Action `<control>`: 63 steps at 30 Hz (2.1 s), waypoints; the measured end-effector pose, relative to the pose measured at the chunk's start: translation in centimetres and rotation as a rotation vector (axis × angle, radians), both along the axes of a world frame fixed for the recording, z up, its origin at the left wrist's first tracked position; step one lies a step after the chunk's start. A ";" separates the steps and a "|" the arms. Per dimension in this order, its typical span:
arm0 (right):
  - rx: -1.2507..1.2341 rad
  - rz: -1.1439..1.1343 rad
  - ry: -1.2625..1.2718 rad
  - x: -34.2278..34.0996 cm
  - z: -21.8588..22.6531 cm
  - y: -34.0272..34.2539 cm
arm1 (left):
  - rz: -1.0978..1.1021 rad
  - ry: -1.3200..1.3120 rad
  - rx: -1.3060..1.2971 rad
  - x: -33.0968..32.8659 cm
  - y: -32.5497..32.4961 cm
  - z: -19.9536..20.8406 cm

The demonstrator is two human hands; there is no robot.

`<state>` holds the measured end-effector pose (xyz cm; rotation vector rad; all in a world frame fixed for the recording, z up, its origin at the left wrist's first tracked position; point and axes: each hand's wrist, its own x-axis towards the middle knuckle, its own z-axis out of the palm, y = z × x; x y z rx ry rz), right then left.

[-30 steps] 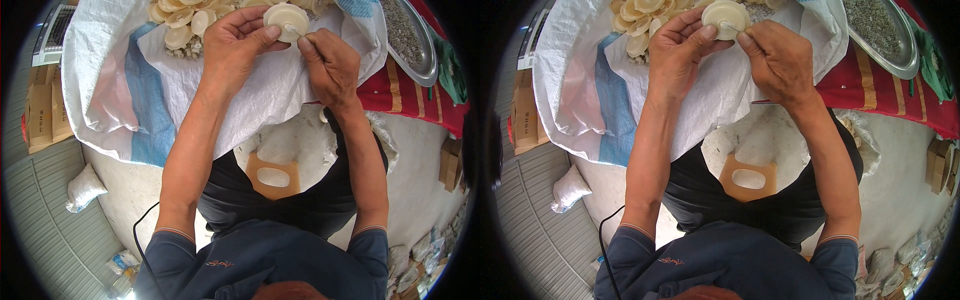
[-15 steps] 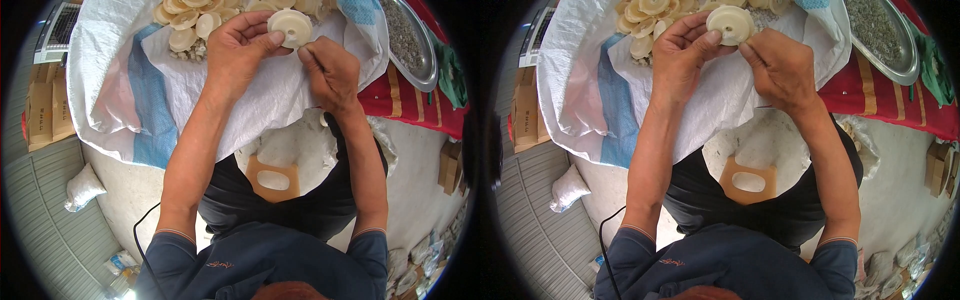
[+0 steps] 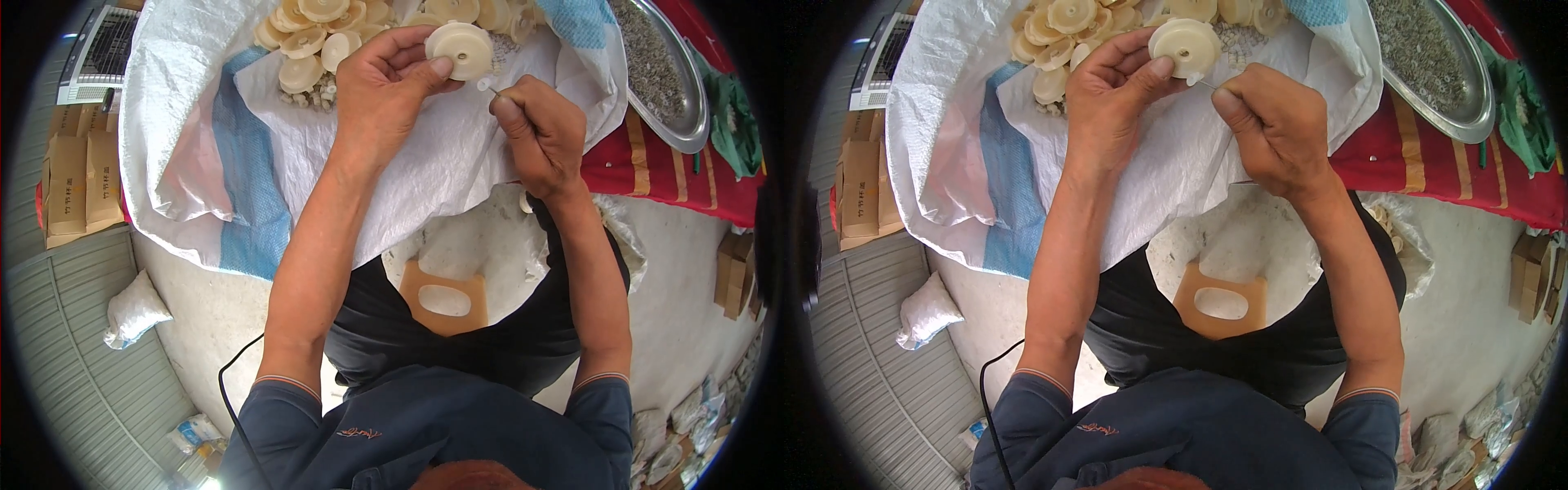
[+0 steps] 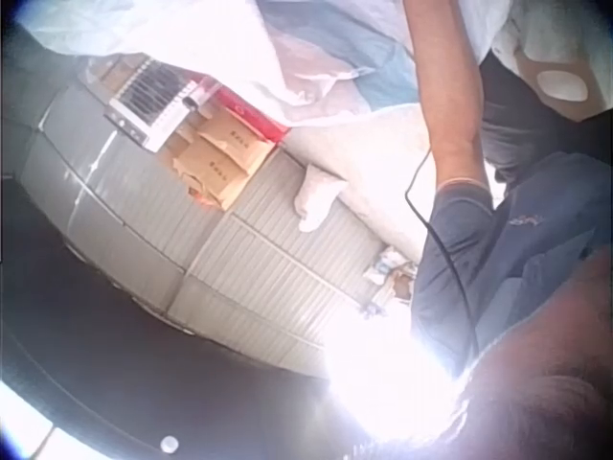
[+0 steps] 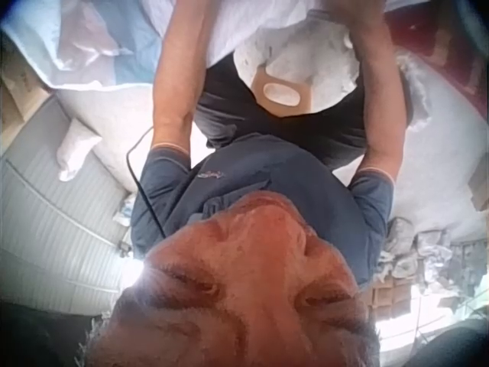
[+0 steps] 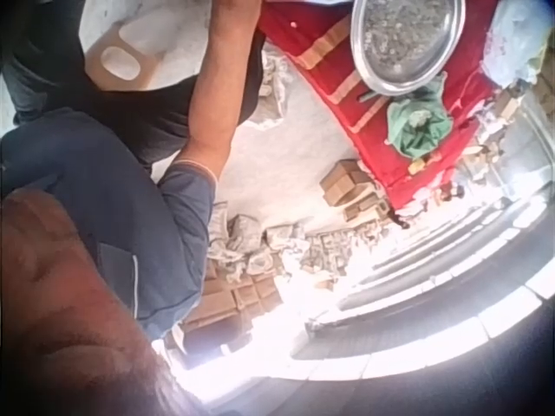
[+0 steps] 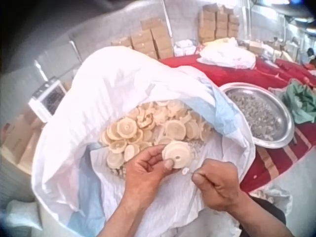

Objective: Cleaning and trimming small plastic circular components using a needle tool on a production table.

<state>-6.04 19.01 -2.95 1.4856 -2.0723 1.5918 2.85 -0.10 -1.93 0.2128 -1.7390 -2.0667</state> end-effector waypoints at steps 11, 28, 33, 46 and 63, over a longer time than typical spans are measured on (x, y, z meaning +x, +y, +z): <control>-0.069 -0.066 -0.308 -0.8 -0.4 -0.5 | 0.249 0.184 0.118 1.3 -3.5 2.1; -0.037 -0.298 -0.203 -0.7 -1.8 -2.6 | -0.742 0.057 -0.656 -3.0 25.7 3.6; -0.241 -0.344 0.046 -1.7 -5.7 -1.6 | -0.219 0.272 -0.816 -2.2 17.9 4.1; 0.037 -0.274 -0.150 -1.1 -1.9 -2.2 | 0.298 -0.147 -1.368 -1.4 -1.7 -1.0; -0.042 -0.165 -0.238 -0.5 -0.2 -0.7 | 0.116 -0.130 -0.317 0.6 -1.8 2.0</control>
